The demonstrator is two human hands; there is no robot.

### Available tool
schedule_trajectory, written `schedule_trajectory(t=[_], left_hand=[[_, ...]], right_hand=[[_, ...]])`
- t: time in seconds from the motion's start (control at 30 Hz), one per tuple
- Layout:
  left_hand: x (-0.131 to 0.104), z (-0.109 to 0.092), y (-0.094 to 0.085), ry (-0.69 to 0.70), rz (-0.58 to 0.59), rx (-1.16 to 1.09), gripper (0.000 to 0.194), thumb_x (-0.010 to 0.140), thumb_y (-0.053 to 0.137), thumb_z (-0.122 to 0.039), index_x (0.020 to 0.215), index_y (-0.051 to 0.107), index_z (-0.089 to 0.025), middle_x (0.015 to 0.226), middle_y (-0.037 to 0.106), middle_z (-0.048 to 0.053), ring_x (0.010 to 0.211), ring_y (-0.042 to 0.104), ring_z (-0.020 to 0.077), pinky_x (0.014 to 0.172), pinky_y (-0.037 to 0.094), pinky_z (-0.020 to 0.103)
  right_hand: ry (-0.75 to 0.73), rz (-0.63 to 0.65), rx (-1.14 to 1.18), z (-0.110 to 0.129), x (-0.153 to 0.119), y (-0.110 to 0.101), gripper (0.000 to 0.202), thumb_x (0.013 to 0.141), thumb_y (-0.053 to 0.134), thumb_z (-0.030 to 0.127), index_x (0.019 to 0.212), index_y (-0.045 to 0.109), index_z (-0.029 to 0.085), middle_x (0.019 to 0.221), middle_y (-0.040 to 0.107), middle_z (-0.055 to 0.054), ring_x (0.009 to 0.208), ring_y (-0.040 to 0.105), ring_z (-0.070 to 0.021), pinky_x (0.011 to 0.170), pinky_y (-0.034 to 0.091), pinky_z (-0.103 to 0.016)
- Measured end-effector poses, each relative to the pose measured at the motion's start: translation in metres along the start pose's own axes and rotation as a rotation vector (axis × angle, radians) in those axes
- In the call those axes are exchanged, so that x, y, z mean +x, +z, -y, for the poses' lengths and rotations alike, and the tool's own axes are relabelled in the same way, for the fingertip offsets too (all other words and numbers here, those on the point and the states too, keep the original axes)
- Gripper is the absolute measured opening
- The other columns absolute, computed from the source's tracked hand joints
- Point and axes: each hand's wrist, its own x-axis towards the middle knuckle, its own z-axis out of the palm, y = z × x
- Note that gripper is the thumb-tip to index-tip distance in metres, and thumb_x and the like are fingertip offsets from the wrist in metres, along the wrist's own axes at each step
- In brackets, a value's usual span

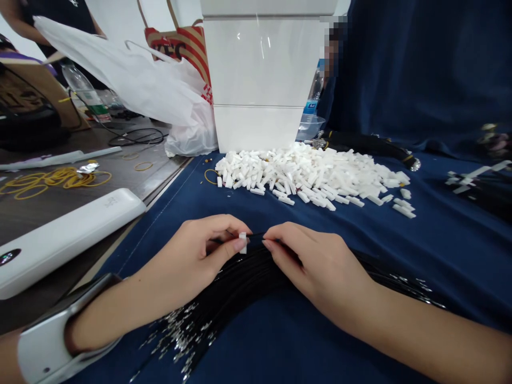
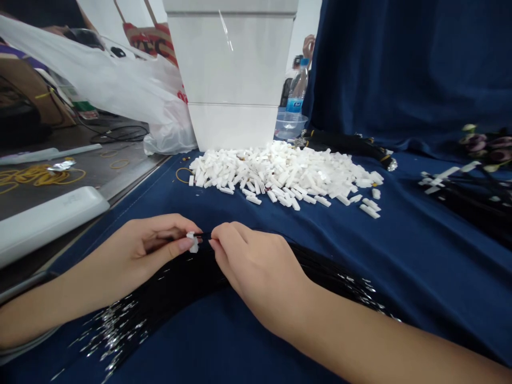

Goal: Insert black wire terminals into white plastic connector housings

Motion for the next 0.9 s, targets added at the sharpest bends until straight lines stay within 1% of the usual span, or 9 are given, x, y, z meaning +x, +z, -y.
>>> schedule_trajectory(t=[0.13, 0.37, 0.57, 0.9], left_hand=[[-0.0023, -0.0017, 0.0012, 0.024, 0.0, 0.012, 0.01, 0.088, 0.06, -0.028, 0.089, 0.069, -0.023, 0.083, 0.072, -0.004, 0.078, 0.066, 0.0113, 0.072, 0.051, 0.019], [-0.0002, -0.0049, -0.0026, -0.013, 0.043, -0.036, 0.011, 0.089, 0.057, -0.026, 0.088, 0.067, -0.021, 0.078, 0.071, -0.003, 0.074, 0.066, 0.0113, 0.066, 0.051, 0.018], [-0.0022, -0.0049, -0.0012, 0.008, 0.045, -0.077, 0.01, 0.087, 0.057, -0.02, 0.085, 0.067, -0.021, 0.076, 0.071, -0.004, 0.072, 0.066, 0.0093, 0.065, 0.051, 0.015], [-0.0006, -0.0037, -0.0011, -0.013, 0.046, -0.06, 0.009, 0.087, 0.059, -0.023, 0.086, 0.067, -0.022, 0.076, 0.072, -0.004, 0.071, 0.066, 0.0102, 0.062, 0.051, 0.015]], right_hand=[[-0.003, 0.053, -0.007, 0.0015, 0.0009, -0.0016, 0.018, 0.096, 0.043, 0.014, 0.091, 0.06, 0.016, 0.075, 0.064, 0.0, 0.061, 0.061, -0.0127, 0.055, 0.044, -0.024], [-0.003, -0.041, -0.003, 0.0032, -0.0028, -0.001, 0.013, 0.094, 0.047, 0.014, 0.087, 0.058, 0.017, 0.07, 0.061, 0.003, 0.053, 0.054, -0.0088, 0.048, 0.037, -0.021], [-0.016, -0.022, -0.014, 0.0029, -0.0005, 0.0002, 0.014, 0.093, 0.048, 0.014, 0.084, 0.059, 0.015, 0.067, 0.06, 0.003, 0.05, 0.053, -0.0086, 0.046, 0.035, -0.022], [-0.017, 0.0, -0.066, 0.0027, -0.0029, -0.0007, 0.018, 0.094, 0.047, 0.016, 0.083, 0.061, 0.015, 0.065, 0.06, 0.003, 0.048, 0.054, -0.0104, 0.045, 0.036, -0.024]])
